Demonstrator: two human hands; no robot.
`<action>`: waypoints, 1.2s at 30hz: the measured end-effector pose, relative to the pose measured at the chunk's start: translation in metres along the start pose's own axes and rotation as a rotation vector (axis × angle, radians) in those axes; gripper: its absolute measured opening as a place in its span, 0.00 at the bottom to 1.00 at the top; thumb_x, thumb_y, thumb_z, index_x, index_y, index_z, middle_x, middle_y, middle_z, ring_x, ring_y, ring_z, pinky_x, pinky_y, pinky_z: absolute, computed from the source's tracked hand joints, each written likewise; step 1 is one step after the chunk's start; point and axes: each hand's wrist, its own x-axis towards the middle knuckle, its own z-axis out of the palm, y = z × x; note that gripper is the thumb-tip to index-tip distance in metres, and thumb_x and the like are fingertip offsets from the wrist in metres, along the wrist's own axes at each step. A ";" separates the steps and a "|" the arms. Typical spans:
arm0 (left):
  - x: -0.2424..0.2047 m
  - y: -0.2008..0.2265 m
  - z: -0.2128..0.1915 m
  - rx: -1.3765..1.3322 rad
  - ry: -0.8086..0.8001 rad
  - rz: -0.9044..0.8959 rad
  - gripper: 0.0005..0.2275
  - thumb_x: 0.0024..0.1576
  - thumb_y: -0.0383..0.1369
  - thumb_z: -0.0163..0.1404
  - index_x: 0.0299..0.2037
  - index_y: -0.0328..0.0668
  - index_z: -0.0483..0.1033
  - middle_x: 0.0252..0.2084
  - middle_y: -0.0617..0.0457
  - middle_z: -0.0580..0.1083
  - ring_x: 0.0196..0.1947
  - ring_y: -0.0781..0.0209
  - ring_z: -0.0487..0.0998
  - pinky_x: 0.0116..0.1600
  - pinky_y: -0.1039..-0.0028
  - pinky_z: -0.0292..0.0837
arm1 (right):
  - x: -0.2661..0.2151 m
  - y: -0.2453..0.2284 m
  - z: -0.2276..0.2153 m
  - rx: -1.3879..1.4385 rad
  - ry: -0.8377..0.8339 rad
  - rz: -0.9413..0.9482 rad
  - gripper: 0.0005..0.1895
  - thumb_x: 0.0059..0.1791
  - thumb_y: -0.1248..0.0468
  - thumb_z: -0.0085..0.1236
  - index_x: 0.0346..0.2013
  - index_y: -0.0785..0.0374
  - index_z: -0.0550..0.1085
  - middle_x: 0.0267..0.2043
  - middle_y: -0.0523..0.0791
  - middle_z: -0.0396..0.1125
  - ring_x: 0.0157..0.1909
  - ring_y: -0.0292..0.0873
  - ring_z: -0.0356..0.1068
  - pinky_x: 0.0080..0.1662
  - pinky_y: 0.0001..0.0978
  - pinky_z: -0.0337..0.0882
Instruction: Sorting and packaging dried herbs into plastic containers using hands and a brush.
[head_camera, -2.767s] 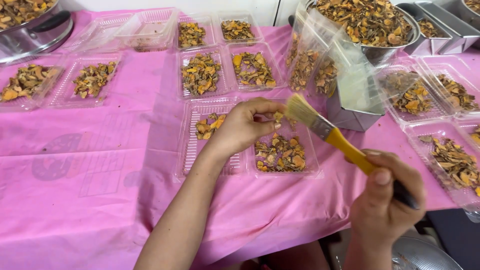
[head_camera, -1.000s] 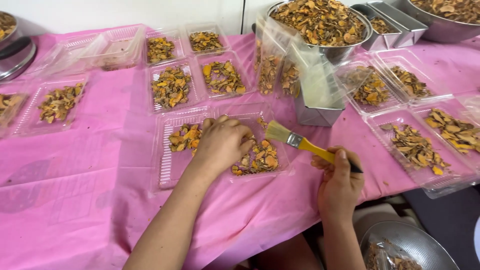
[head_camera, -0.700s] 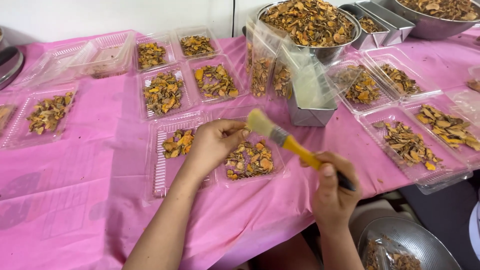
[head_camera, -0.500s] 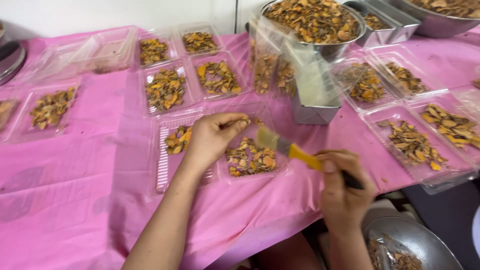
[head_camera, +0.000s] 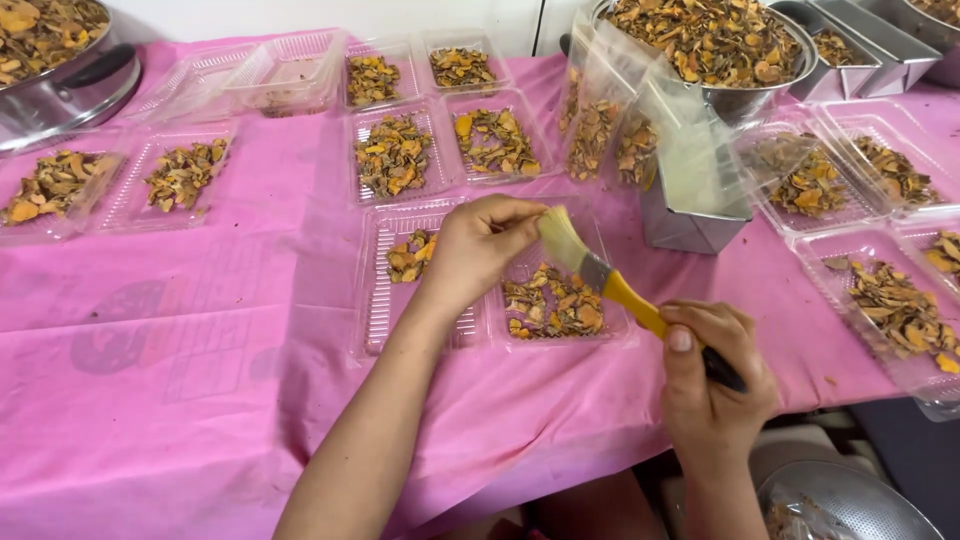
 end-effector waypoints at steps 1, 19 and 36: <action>0.001 0.012 -0.007 0.002 0.001 0.007 0.09 0.55 0.28 0.58 0.45 0.46 0.83 0.42 0.55 0.83 0.41 0.65 0.82 0.51 0.76 0.78 | -0.003 0.013 -0.003 0.002 0.004 -0.006 0.12 0.58 0.64 0.50 0.45 0.72 0.74 0.44 0.54 0.72 0.50 0.49 0.71 0.54 0.36 0.73; -0.017 0.058 0.000 1.150 -0.644 -0.293 0.19 0.49 0.51 0.62 0.45 0.52 0.81 0.56 0.54 0.68 0.60 0.50 0.60 0.66 0.50 0.52 | -0.012 0.105 -0.013 0.628 0.418 0.592 0.08 0.60 0.64 0.50 0.38 0.59 0.74 0.42 0.46 0.71 0.31 0.49 0.72 0.38 0.39 0.81; -0.008 0.021 0.005 1.119 -0.404 -0.079 0.11 0.61 0.46 0.47 0.43 0.58 0.81 0.38 0.62 0.80 0.47 0.58 0.71 0.58 0.58 0.52 | -0.040 0.125 -0.017 0.628 0.300 0.694 0.11 0.56 0.66 0.52 0.44 0.75 0.75 0.40 0.55 0.72 0.28 0.56 0.76 0.39 0.35 0.81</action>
